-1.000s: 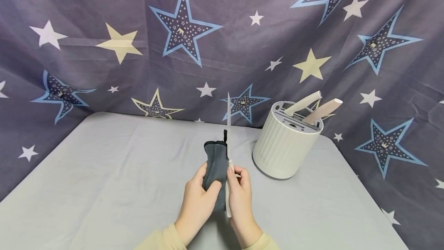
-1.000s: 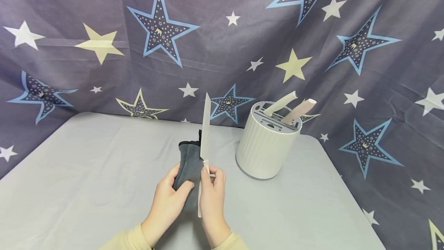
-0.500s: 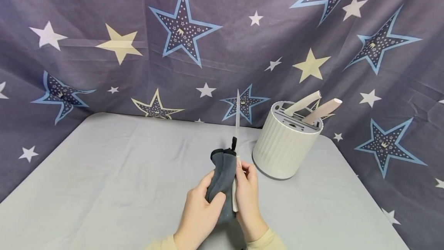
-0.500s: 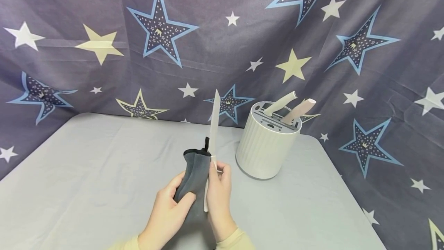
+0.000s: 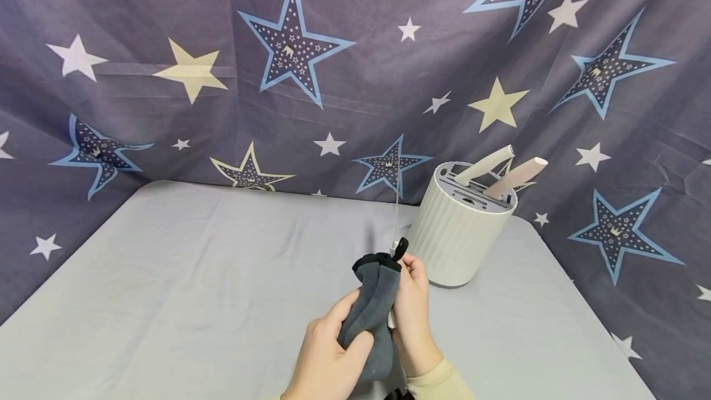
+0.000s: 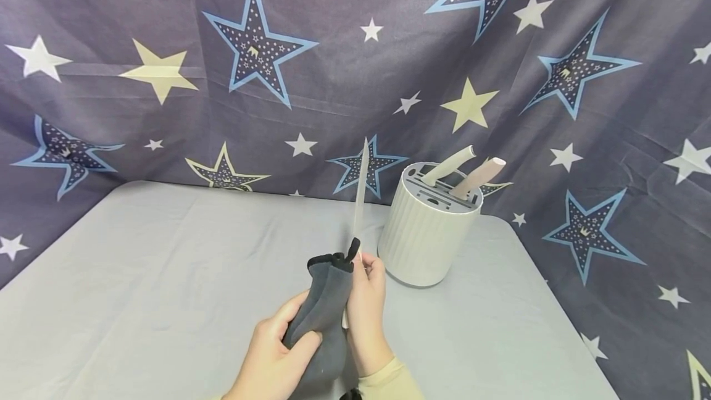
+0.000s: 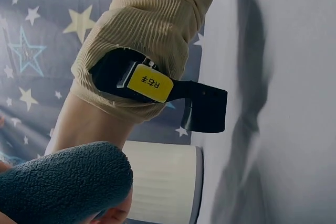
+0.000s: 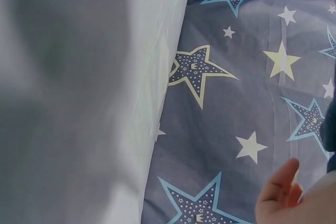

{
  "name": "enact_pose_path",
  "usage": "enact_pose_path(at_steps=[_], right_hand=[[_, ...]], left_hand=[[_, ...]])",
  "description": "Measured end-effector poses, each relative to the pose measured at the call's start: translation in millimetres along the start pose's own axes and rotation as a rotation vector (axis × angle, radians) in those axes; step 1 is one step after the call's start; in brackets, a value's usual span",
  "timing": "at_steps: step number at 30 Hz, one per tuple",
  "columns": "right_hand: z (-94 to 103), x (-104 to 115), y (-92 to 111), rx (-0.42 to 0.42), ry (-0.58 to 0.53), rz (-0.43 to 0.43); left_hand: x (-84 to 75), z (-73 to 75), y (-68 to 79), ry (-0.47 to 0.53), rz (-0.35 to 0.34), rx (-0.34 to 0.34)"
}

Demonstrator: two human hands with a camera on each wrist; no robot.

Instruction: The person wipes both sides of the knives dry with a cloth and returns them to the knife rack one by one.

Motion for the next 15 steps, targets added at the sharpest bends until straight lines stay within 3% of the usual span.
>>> enact_pose_path(at_steps=[8,15], right_hand=[[0.3,-0.1,0.8,0.017,-0.028,0.006],[-0.5,-0.7,5.3,0.004,0.011,0.001]], left_hand=[[-2.5,-1.9,1.1,0.045,-0.038,-0.050],[-4.3,1.2,-0.6,0.054,-0.102,-0.099]])
Point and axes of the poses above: each hand's wrist, its own y-axis away from the middle knuckle, its own z-axis out of the back of the hand, x = y × z, the point moved 8 cm from there along -y, towards the middle knuckle, and after that the axes turned 1 degree about z, right-handed, at the moved point
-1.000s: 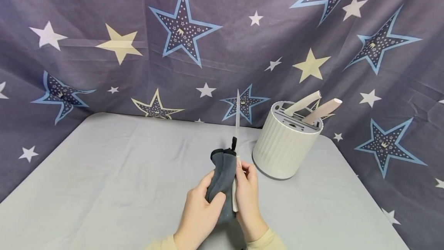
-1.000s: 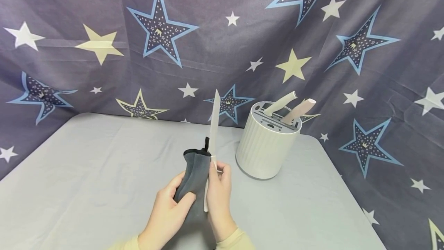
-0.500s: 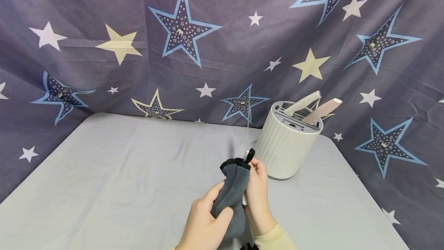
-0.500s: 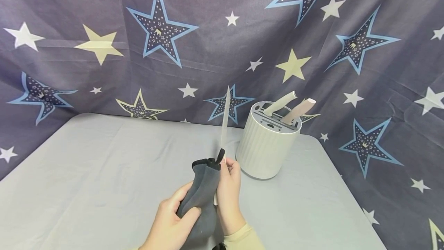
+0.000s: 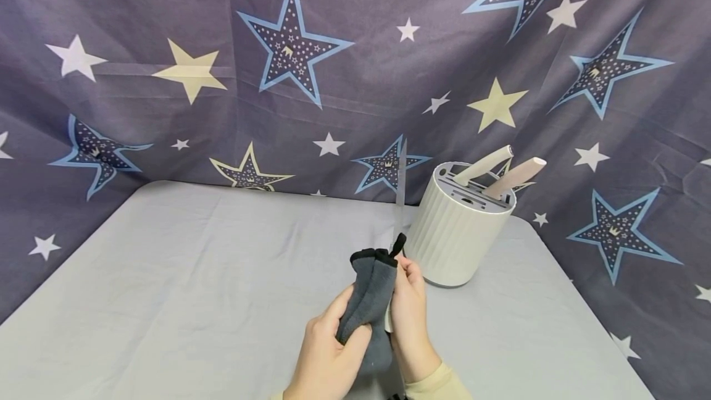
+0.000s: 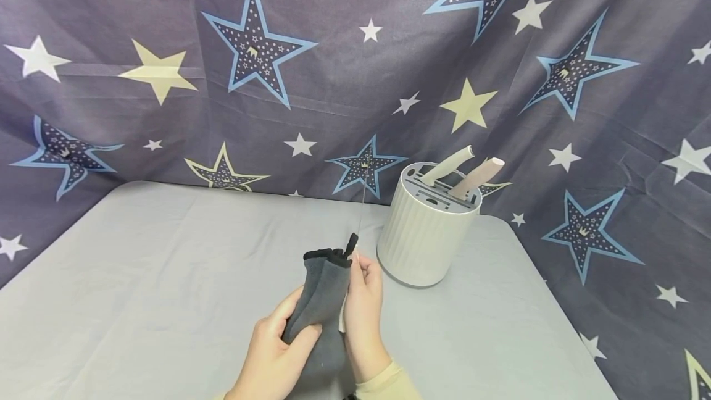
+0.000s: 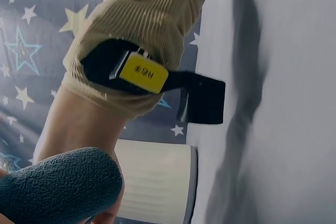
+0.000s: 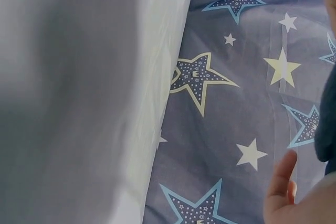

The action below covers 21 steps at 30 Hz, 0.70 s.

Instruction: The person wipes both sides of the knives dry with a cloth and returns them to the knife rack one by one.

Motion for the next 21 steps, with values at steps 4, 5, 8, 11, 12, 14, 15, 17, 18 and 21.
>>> enact_pose_path(at_steps=[4,5,8,11,12,14,15,17,18,21], right_hand=[[-2.8,-2,4,0.015,0.003,-0.009],[-4.1,-3,4,0.026,-0.006,-0.012],[-8.4,-5,6,0.062,-0.023,-0.019],[-11.6,-7,9,0.081,-0.024,-0.033],[-12.4,-8,10,0.086,-0.024,-0.038],[-13.8,-9,11,0.091,-0.027,-0.049],[-14.1,-10,12,0.090,-0.024,-0.055],[-15.3,-10,14,0.093,-0.020,-0.060],[-15.7,-11,15,0.095,-0.023,-0.065],[-17.2,-11,19,0.102,-0.014,-0.069]], left_hand=[[3.5,2.1,-3.5,-0.005,0.016,-0.019],[4.8,2.8,-4.4,-0.003,0.026,-0.025],[6.7,5.3,-7.0,0.005,0.036,-0.042],[7.6,7.8,-9.1,0.010,0.031,-0.059],[7.6,8.5,-9.7,0.008,0.026,-0.063],[8.7,9.7,-10.6,0.012,0.031,-0.071],[9.1,10.4,-11.0,0.012,0.033,-0.076],[10.1,11.4,-11.9,0.015,0.040,-0.082],[10.7,11.8,-12.3,0.016,0.044,-0.083],[12.4,13.3,-13.6,0.019,0.054,-0.091]])
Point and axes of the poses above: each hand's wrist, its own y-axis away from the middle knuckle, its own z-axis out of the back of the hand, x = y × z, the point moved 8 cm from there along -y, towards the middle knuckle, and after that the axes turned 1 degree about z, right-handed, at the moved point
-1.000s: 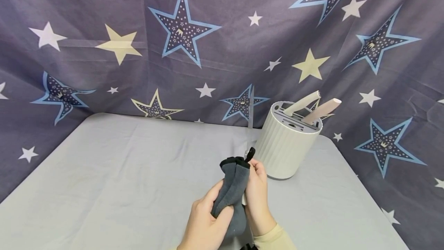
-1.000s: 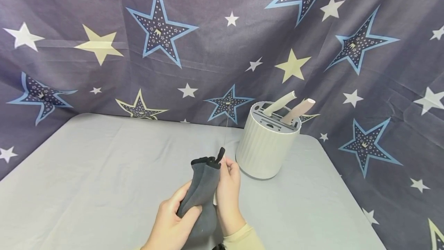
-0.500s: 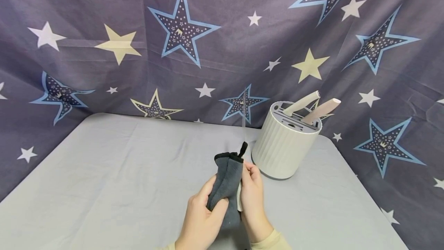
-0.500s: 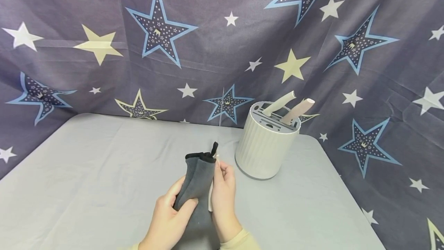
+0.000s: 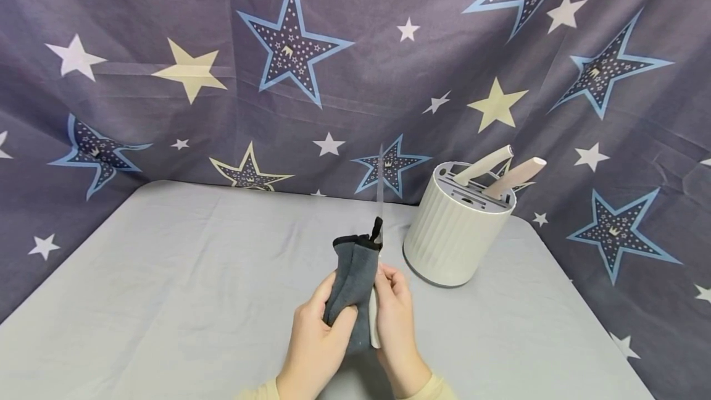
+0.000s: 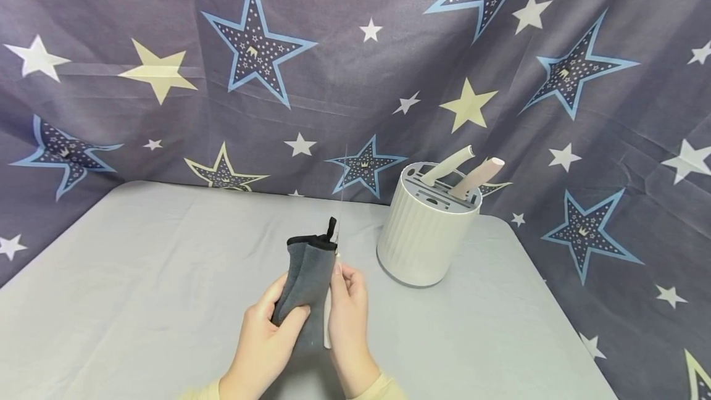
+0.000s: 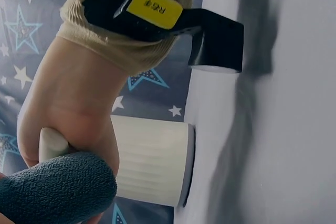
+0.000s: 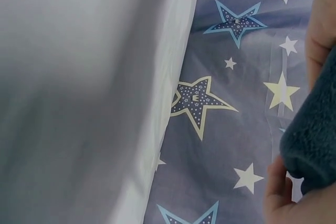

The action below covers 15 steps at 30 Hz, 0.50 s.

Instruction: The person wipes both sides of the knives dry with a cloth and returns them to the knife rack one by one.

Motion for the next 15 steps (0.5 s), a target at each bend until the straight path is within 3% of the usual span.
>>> enact_pose_path(at_steps=[15], right_hand=[[-6.5,-4.9,10.5,0.005,0.122,0.017]], left_hand=[[5.4,9.7,-8.5,-0.017,-0.024,-0.097]])
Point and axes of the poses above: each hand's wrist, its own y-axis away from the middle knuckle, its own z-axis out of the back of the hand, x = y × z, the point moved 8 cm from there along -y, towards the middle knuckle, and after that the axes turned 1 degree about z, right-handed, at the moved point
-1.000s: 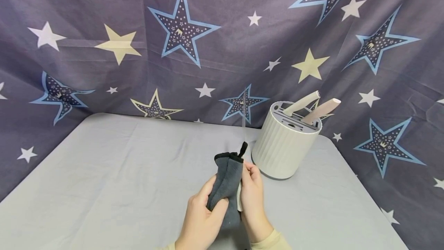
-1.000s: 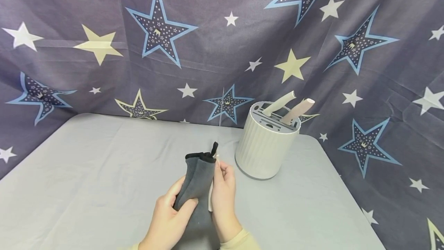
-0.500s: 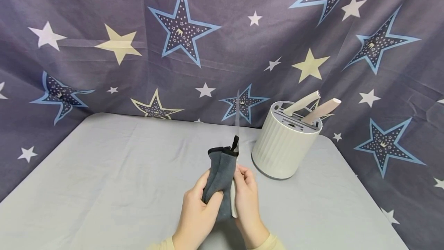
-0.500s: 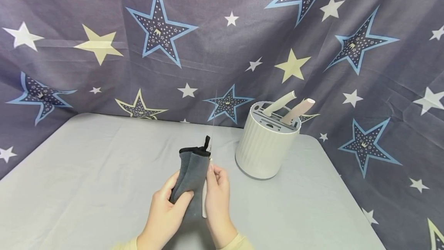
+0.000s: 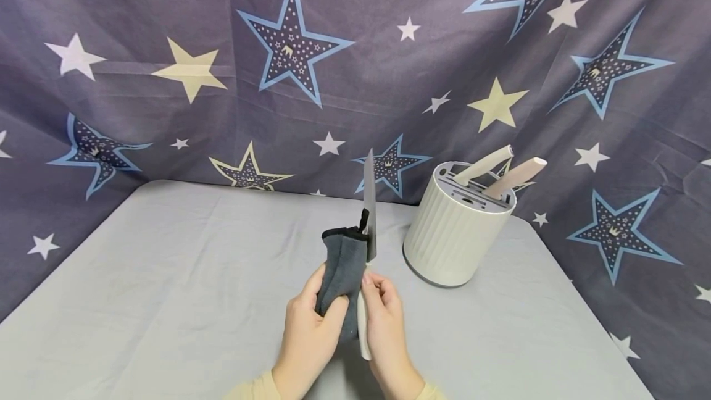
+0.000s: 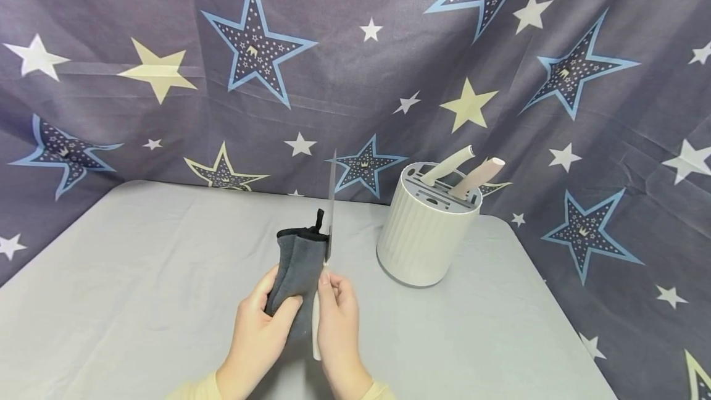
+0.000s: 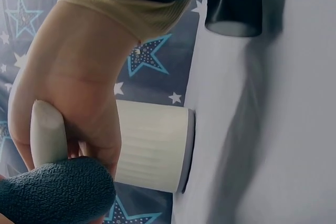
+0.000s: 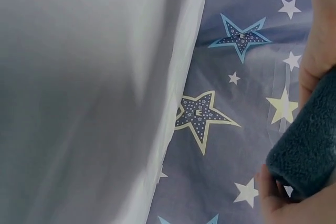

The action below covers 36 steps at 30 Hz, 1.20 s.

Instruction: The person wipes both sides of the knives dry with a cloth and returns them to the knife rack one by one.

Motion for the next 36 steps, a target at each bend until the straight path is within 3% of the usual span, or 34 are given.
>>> enact_pose_path(at_steps=[6,20,29,36], right_hand=[[-2.3,0,3,0.004,-0.003,0.012],[2.3,10,-3,0.020,-0.006,0.023],[12.9,15,-12,-0.030,-0.062,0.048],[21.7,20,-18,-0.077,-0.032,0.085]], left_hand=[[0.8,1.6,-1.2,0.002,0.014,-0.008],[-4.0,-1.0,6.6,0.035,0.066,0.063],[-0.2,-6.4,11.8,0.093,0.139,0.153],[2.8,-12.8,15.4,0.153,0.203,0.259]])
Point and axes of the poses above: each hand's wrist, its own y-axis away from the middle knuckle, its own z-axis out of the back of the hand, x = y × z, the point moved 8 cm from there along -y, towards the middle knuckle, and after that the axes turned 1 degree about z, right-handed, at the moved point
